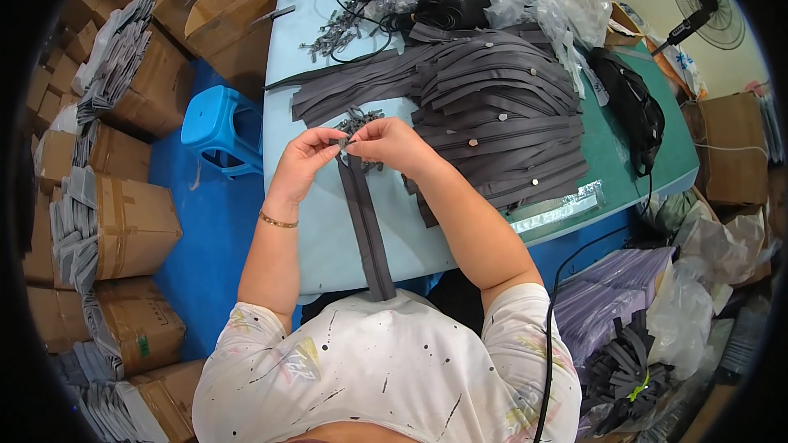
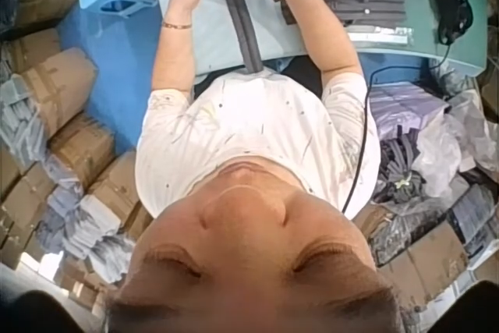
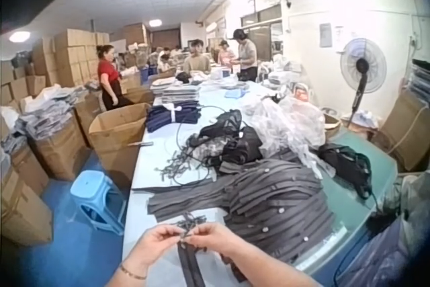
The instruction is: Attaching metal sliders onto lengths of zipper tape in a workshop setting.
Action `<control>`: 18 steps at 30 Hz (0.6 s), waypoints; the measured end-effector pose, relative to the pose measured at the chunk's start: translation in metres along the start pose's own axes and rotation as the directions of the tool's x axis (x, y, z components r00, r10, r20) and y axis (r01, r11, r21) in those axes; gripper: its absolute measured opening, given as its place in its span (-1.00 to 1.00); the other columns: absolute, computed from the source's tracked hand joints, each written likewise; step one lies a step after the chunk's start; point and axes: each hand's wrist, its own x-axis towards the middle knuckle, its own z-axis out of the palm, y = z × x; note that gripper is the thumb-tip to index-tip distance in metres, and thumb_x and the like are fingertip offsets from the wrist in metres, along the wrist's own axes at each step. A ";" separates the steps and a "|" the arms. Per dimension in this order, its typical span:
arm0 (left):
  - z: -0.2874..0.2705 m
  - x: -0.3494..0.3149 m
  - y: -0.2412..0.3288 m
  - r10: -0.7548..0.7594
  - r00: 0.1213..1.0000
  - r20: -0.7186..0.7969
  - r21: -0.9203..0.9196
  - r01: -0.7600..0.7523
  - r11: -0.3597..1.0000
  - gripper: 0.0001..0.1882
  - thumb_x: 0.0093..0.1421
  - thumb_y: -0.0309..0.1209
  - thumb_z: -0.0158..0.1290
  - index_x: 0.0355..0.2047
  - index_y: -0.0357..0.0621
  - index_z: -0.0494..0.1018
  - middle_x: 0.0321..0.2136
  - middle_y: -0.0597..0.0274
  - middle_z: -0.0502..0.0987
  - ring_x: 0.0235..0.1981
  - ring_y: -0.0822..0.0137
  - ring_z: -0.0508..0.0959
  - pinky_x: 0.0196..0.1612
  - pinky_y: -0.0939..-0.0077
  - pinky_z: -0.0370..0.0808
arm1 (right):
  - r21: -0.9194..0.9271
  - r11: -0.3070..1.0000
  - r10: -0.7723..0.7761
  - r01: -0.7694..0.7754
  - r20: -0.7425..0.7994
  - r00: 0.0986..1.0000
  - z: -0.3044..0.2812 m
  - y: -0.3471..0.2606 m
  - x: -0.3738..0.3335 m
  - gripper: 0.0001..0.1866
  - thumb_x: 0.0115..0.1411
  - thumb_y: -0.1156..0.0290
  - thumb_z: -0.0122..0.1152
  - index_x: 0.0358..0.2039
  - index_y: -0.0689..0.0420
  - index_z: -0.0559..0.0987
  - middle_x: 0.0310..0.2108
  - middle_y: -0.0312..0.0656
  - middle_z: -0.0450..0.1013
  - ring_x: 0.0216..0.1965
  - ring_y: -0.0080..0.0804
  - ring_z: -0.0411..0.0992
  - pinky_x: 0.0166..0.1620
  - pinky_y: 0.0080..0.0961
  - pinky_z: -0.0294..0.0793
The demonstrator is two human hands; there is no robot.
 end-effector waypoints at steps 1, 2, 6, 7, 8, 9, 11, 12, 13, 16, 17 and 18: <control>-0.001 0.000 -0.001 0.006 1.000 0.020 0.044 -0.007 0.999 -0.81 0.12 -0.61 0.00 -0.23 -0.26 0.46 -0.33 0.34 0.49 -0.31 0.58 0.42 -0.22 0.71 0.36 | -0.010 1.000 0.015 -0.015 0.002 1.000 -0.001 0.000 0.000 -0.83 0.01 0.39 0.30 -0.47 0.22 0.54 -0.57 -0.36 0.43 -0.54 -0.71 0.32 -0.47 -0.74 0.29; -0.002 0.000 -0.001 0.011 0.999 0.040 0.088 -0.015 0.996 -0.82 0.12 -0.61 0.00 -0.23 -0.26 0.46 -0.33 0.34 0.49 -0.31 0.58 0.43 -0.22 0.71 0.36 | -0.020 0.999 0.030 -0.030 0.005 1.000 -0.001 -0.001 0.001 -0.82 0.00 0.38 0.30 -0.48 0.22 0.53 -0.57 -0.36 0.42 -0.54 -0.71 0.32 -0.47 -0.74 0.29; 0.001 -0.001 0.002 0.014 1.000 -0.001 0.115 -0.014 0.993 -0.83 0.13 -0.61 -0.01 -0.25 -0.27 0.46 -0.33 0.33 0.49 -0.31 0.57 0.43 -0.22 0.71 0.36 | -0.019 0.999 0.035 -0.035 -0.021 0.999 0.000 0.005 0.004 -0.84 0.02 0.40 0.29 -0.47 0.21 0.52 -0.55 -0.35 0.43 -0.53 -0.72 0.32 -0.45 -0.75 0.29; 0.001 -0.001 0.001 0.013 1.000 -0.006 0.096 -0.012 0.995 -0.81 0.13 -0.60 -0.01 -0.21 -0.26 0.44 -0.33 0.32 0.49 -0.30 0.57 0.43 -0.21 0.71 0.37 | -0.008 0.999 -0.031 0.031 -0.021 0.999 0.001 0.006 0.004 -0.84 0.02 0.43 0.28 -0.43 0.21 0.50 -0.54 -0.36 0.42 -0.51 -0.72 0.33 -0.44 -0.76 0.30; 0.001 -0.001 0.001 0.012 1.000 -0.011 0.076 -0.011 0.997 -0.78 0.13 -0.60 -0.01 -0.18 -0.26 0.42 -0.33 0.32 0.49 -0.29 0.57 0.44 -0.21 0.71 0.37 | 0.001 0.995 -0.097 0.097 -0.022 0.995 0.002 0.007 0.005 -0.83 0.03 0.45 0.27 -0.40 0.21 0.49 -0.52 -0.37 0.42 -0.49 -0.73 0.33 -0.43 -0.77 0.30; 0.004 0.000 0.001 0.017 1.000 -0.015 0.073 -0.016 0.997 -0.78 0.13 -0.60 -0.01 -0.18 -0.26 0.42 -0.33 0.32 0.49 -0.29 0.57 0.44 -0.21 0.71 0.37 | -0.004 0.995 -0.097 0.097 -0.018 0.995 0.002 0.010 0.006 -0.83 0.03 0.45 0.27 -0.40 0.21 0.49 -0.52 -0.37 0.42 -0.49 -0.73 0.33 -0.43 -0.77 0.30; 0.010 0.001 -0.001 0.035 0.996 -0.080 -0.038 -0.038 0.999 -0.74 0.12 -0.58 0.02 -0.15 -0.25 0.37 -0.33 0.31 0.50 -0.28 0.55 0.44 -0.20 0.69 0.37 | 0.008 0.979 -0.205 0.206 -0.021 0.978 0.001 0.014 0.008 -0.81 0.04 0.52 0.24 -0.32 0.20 0.45 -0.49 -0.39 0.40 -0.45 -0.73 0.35 -0.42 -0.79 0.31; 0.008 0.001 -0.003 0.041 0.995 -0.086 -0.041 -0.044 0.998 -0.74 0.12 -0.58 0.02 -0.15 -0.25 0.37 -0.33 0.31 0.50 -0.28 0.55 0.44 -0.20 0.69 0.37 | 0.003 0.979 -0.206 0.206 -0.014 0.978 0.002 0.012 0.008 -0.81 0.04 0.52 0.24 -0.32 0.20 0.45 -0.49 -0.39 0.40 -0.45 -0.73 0.35 -0.42 -0.79 0.31; 0.004 0.000 -0.006 -0.033 0.993 -0.113 -0.084 0.024 0.996 -0.73 0.12 -0.54 0.04 -0.14 -0.22 0.36 -0.33 0.32 0.50 -0.28 0.54 0.45 -0.19 0.66 0.37 | 0.006 0.975 -0.222 0.222 -0.037 0.974 0.004 0.011 0.007 -0.79 0.04 0.54 0.23 -0.28 0.19 0.45 -0.48 -0.39 0.40 -0.44 -0.73 0.35 -0.41 -0.79 0.32; -0.003 0.000 -0.010 -0.197 0.972 -0.126 -0.206 0.169 0.964 -0.76 0.11 -0.48 0.07 -0.19 -0.17 0.37 -0.33 0.33 0.51 -0.29 0.53 0.46 -0.18 0.62 0.37 | -0.027 0.968 -0.249 0.249 -0.033 0.968 0.006 0.009 0.006 -0.74 0.06 0.59 0.19 -0.19 0.18 0.45 -0.45 -0.40 0.39 -0.40 -0.72 0.37 -0.35 -0.78 0.36; -0.004 0.000 -0.010 -0.289 0.952 -0.104 -0.275 0.251 0.928 -0.81 0.11 -0.46 0.09 -0.25 -0.14 0.39 -0.34 0.34 0.51 -0.29 0.52 0.46 -0.17 0.60 0.37 | -0.057 0.964 -0.261 0.260 -0.011 0.965 0.006 0.009 0.006 -0.71 0.08 0.62 0.15 -0.15 0.17 0.45 -0.41 -0.40 0.38 -0.37 -0.71 0.38 -0.30 -0.77 0.38; -0.004 0.000 -0.011 -0.285 0.952 -0.108 -0.281 0.246 0.928 -0.81 0.11 -0.46 0.09 -0.25 -0.14 0.39 -0.34 0.34 0.51 -0.29 0.52 0.46 -0.17 0.60 0.37 | -0.063 0.964 -0.260 0.259 -0.005 0.966 0.005 0.009 0.006 -0.71 0.08 0.62 0.15 -0.15 0.17 0.45 -0.41 -0.40 0.38 -0.37 -0.71 0.38 -0.30 -0.77 0.38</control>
